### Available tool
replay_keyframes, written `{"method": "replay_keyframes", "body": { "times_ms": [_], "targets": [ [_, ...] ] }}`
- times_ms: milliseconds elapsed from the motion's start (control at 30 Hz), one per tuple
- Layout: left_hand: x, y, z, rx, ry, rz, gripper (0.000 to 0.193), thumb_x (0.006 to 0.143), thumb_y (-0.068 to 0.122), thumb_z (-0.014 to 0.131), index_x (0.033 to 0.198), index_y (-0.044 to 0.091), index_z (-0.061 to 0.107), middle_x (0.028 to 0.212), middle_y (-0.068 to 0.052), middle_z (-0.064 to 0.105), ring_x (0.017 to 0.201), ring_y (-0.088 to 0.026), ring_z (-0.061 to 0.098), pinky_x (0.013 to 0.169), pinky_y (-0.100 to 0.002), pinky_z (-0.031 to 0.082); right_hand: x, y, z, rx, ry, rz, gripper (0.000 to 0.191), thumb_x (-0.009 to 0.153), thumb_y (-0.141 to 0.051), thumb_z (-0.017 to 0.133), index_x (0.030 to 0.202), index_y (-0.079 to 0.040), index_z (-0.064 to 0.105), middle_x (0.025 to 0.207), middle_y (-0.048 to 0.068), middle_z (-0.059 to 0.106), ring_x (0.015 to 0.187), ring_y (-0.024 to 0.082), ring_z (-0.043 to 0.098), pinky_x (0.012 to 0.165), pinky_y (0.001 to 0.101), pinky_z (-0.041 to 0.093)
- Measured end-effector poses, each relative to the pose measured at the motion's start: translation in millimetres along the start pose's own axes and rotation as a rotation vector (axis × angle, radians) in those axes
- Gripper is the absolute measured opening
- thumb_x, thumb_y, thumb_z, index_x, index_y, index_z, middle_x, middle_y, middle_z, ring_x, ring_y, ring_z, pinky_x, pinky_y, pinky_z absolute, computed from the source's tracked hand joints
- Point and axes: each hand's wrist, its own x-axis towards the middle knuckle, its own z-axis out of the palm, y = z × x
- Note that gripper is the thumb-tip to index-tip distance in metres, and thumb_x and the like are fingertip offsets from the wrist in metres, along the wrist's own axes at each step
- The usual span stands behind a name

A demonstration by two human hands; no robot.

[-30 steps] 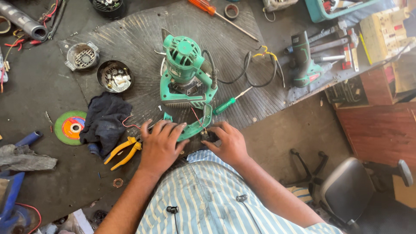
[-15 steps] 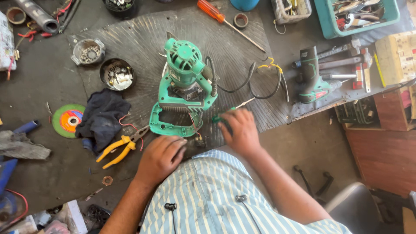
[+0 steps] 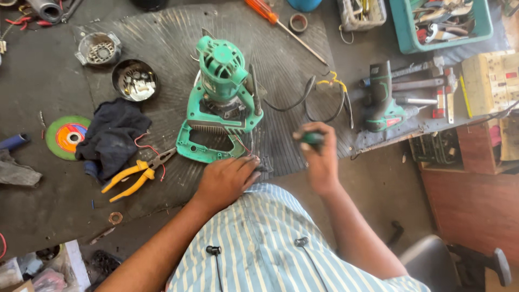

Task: The person repairs a green electric router on a cluttered workbench. They unscrew the housing with a screwdriver, separate the base from the motor body, handle small screws and internal parts, and use pliers while working on the tool's wiring and components.

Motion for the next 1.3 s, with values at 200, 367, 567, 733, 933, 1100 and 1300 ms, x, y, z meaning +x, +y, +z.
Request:
{"method": "replay_keyframes", "body": {
  "times_ms": [200, 367, 567, 733, 933, 1100, 1300],
  "targets": [
    [15, -4, 9, 0.003, 0.027, -0.052, 0.033, 0.081, 0.031, 0.083, 0.106, 0.013, 0.071, 0.096, 0.0, 0.072, 0.077, -0.02, 0.071, 0.064, -0.034, 0.055, -7, -24, 6, 0.634, -0.155, -0.017, 0.036, 0.097, -0.043, 0.055, 0.092, -0.008, 0.047, 0.088, 0.009, 0.043, 0.086, 0.022, 0.042, 0.086, 0.0425, 0.038],
    [10, -8, 11, 0.021, -0.012, -0.069, 0.059, 0.082, 0.036, 0.084, 0.129, 0.007, 0.063, 0.094, -0.003, 0.072, 0.072, -0.019, 0.069, 0.059, -0.034, 0.053, -6, -8, 28, 0.675, -0.155, 0.043, 0.043, 0.1, -0.046, 0.051, 0.085, -0.006, 0.045, 0.083, 0.008, 0.041, 0.082, 0.021, 0.04, 0.083, 0.0416, 0.038],
    [9, -11, 14, -0.042, 0.03, -0.095, 0.078, 0.079, 0.034, 0.087, 0.143, 0.005, 0.053, 0.087, -0.004, 0.071, 0.07, -0.02, 0.069, 0.06, -0.034, 0.053, 2, 1, 34, 0.634, -0.197, 0.052, 0.041, 0.102, -0.043, 0.048, 0.086, -0.006, 0.045, 0.085, 0.009, 0.041, 0.082, 0.021, 0.04, 0.084, 0.0403, 0.038],
    [8, -13, 12, -0.049, 0.02, -0.1, 0.08, 0.079, 0.032, 0.087, 0.144, 0.005, 0.052, 0.086, -0.004, 0.072, 0.07, -0.019, 0.069, 0.06, -0.033, 0.054, 2, 2, 40, 0.62, -0.224, 0.071, 0.042, 0.104, -0.044, 0.046, 0.087, -0.006, 0.045, 0.085, 0.009, 0.042, 0.083, 0.022, 0.041, 0.084, 0.0404, 0.039],
    [9, -14, 11, -0.05, 0.028, -0.088, 0.08, 0.078, 0.03, 0.088, 0.144, 0.004, 0.052, 0.087, -0.004, 0.072, 0.07, -0.018, 0.07, 0.061, -0.033, 0.054, 2, 5, 38, 0.603, -0.223, 0.06, 0.043, 0.106, -0.044, 0.046, 0.087, -0.006, 0.045, 0.086, 0.009, 0.043, 0.084, 0.022, 0.041, 0.084, 0.0402, 0.039],
    [11, -14, 12, -0.057, 0.016, -0.088, 0.08, 0.078, 0.03, 0.088, 0.144, 0.003, 0.051, 0.086, -0.004, 0.072, 0.07, -0.018, 0.07, 0.06, -0.033, 0.054, 2, 4, 39, 0.603, -0.212, 0.056, 0.044, 0.106, -0.045, 0.046, 0.088, -0.005, 0.045, 0.086, 0.009, 0.042, 0.083, 0.022, 0.041, 0.084, 0.0402, 0.039],
    [10, -14, 11, -0.055, 0.028, -0.079, 0.08, 0.078, 0.029, 0.088, 0.144, 0.004, 0.051, 0.092, -0.005, 0.074, 0.074, -0.018, 0.071, 0.062, -0.032, 0.055, 3, -23, 50, 0.599, -0.216, 0.054, 0.044, 0.106, -0.045, 0.046, 0.088, -0.005, 0.046, 0.085, 0.009, 0.042, 0.083, 0.022, 0.041, 0.083, 0.0406, 0.04]
  ]
}}
